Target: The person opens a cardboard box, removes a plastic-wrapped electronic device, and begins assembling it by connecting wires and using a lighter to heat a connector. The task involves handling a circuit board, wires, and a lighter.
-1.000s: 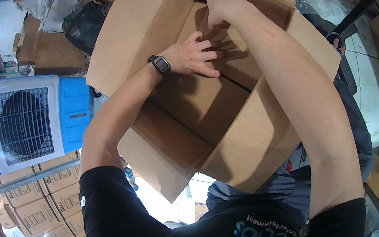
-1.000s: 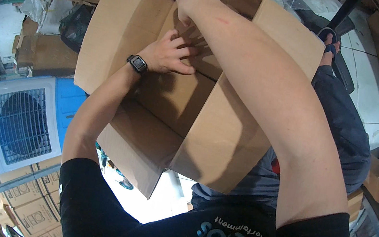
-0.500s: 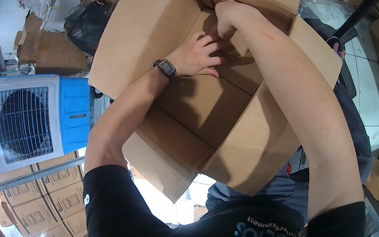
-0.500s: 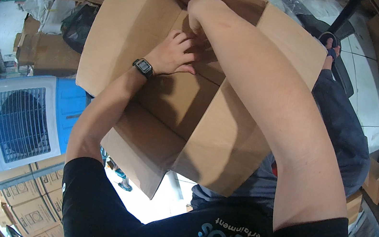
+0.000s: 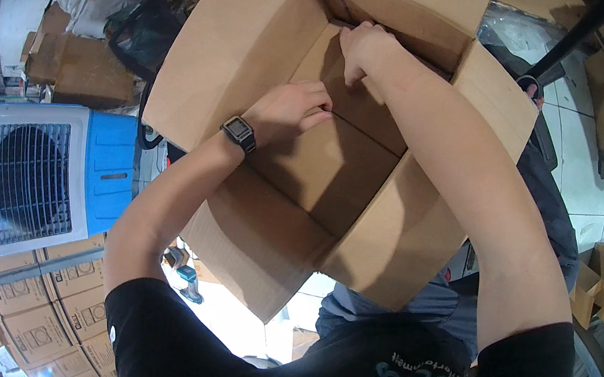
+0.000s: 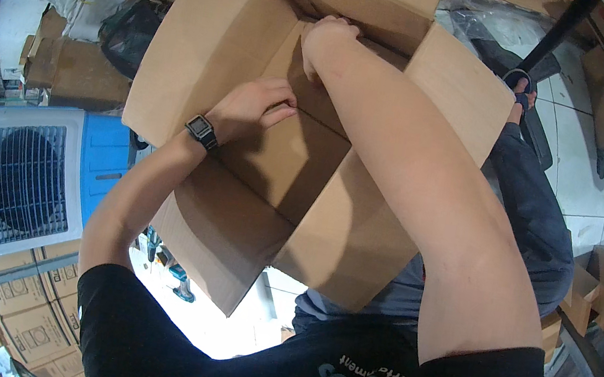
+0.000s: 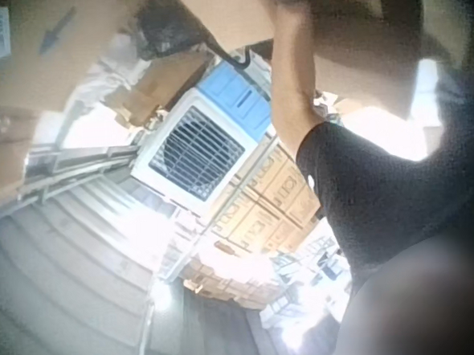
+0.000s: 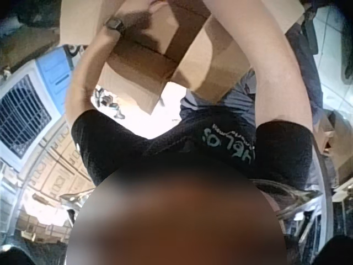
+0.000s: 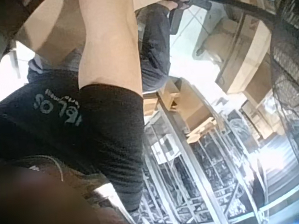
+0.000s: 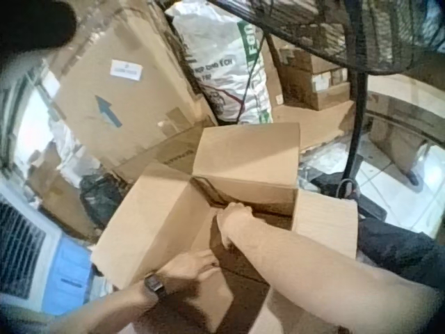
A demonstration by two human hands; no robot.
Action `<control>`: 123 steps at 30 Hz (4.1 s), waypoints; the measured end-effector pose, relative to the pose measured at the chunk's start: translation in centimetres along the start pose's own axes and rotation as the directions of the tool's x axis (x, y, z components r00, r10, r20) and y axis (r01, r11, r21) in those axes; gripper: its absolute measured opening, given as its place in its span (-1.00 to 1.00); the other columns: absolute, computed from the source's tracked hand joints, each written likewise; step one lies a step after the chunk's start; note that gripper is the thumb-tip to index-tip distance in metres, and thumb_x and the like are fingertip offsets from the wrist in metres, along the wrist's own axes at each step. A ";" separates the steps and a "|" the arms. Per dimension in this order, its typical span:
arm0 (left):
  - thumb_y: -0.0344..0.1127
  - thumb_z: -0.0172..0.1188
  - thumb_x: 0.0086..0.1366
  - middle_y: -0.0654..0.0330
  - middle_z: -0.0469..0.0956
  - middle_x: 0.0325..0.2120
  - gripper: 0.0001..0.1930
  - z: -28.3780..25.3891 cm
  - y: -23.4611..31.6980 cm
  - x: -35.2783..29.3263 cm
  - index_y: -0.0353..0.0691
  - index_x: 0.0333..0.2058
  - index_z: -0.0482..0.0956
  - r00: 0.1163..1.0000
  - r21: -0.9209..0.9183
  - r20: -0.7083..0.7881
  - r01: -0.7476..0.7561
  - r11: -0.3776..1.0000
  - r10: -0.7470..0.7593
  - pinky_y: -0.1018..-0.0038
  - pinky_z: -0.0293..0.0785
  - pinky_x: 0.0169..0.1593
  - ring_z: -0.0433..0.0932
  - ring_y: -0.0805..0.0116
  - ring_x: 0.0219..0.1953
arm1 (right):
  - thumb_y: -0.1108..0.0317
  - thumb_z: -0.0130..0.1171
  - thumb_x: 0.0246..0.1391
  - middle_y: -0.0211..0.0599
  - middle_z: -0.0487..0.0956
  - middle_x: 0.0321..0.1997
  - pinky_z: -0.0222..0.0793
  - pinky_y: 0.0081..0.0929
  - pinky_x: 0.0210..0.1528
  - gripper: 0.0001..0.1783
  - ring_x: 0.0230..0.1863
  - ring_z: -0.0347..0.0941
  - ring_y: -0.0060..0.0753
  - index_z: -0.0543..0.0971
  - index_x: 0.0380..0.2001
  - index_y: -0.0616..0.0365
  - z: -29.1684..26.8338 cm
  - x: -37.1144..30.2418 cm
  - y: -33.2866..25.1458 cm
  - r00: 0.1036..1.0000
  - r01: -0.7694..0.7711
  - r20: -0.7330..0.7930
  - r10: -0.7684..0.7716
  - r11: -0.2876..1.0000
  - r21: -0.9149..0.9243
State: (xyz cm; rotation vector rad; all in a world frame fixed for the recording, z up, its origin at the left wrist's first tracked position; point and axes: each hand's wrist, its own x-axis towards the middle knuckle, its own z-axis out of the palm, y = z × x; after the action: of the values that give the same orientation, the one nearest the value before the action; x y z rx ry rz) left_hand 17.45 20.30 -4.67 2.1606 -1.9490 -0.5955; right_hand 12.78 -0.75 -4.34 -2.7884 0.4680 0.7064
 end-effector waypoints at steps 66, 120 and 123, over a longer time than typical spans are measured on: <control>-0.23 0.14 0.22 -0.06 0.68 -0.49 -0.72 -4.3 1.9 0.1 -0.29 -0.41 0.74 0.948 -0.271 0.088 0.318 0.908 -0.306 0.20 0.57 -0.23 0.67 0.05 -0.40 | 0.62 0.37 -0.23 -0.22 0.67 -0.18 0.53 -0.34 -0.09 -0.47 -0.15 0.60 -0.27 0.56 -0.07 0.20 4.6 0.0 -2.4 0.678 0.657 -0.235 -0.697 0.431 0.618; -0.32 0.41 0.14 0.04 0.53 -0.52 -0.74 -2.9 8.9 -8.5 -0.26 -0.53 0.48 0.844 -0.182 -0.488 0.151 0.972 -0.222 0.20 0.44 -0.32 0.56 -0.01 -0.39 | -0.35 0.43 -0.29 -0.04 0.67 0.12 0.56 -0.11 0.17 -0.07 0.13 0.61 0.02 0.71 0.03 0.17 -1.6 -3.2 -4.2 0.922 0.374 -0.023 -0.386 0.907 -0.196; -0.30 0.41 0.17 0.09 0.44 -0.66 -0.63 -1.9 11.6 -11.3 -0.19 -0.68 0.41 0.946 -0.314 -0.126 0.249 0.916 -0.300 0.21 0.38 -0.45 0.51 0.01 -0.54 | -0.13 0.35 -0.15 0.06 0.66 0.09 0.55 -0.11 0.18 -0.20 0.09 0.61 0.07 0.65 0.11 0.18 -1.8 -1.7 -3.3 0.915 0.371 -0.123 -0.384 0.921 -0.115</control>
State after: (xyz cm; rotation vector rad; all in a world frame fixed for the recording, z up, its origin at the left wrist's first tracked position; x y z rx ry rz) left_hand 6.83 29.61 3.54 2.2218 -1.3790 -0.6688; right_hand 13.32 2.21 -1.45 -2.8985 -0.0898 0.4497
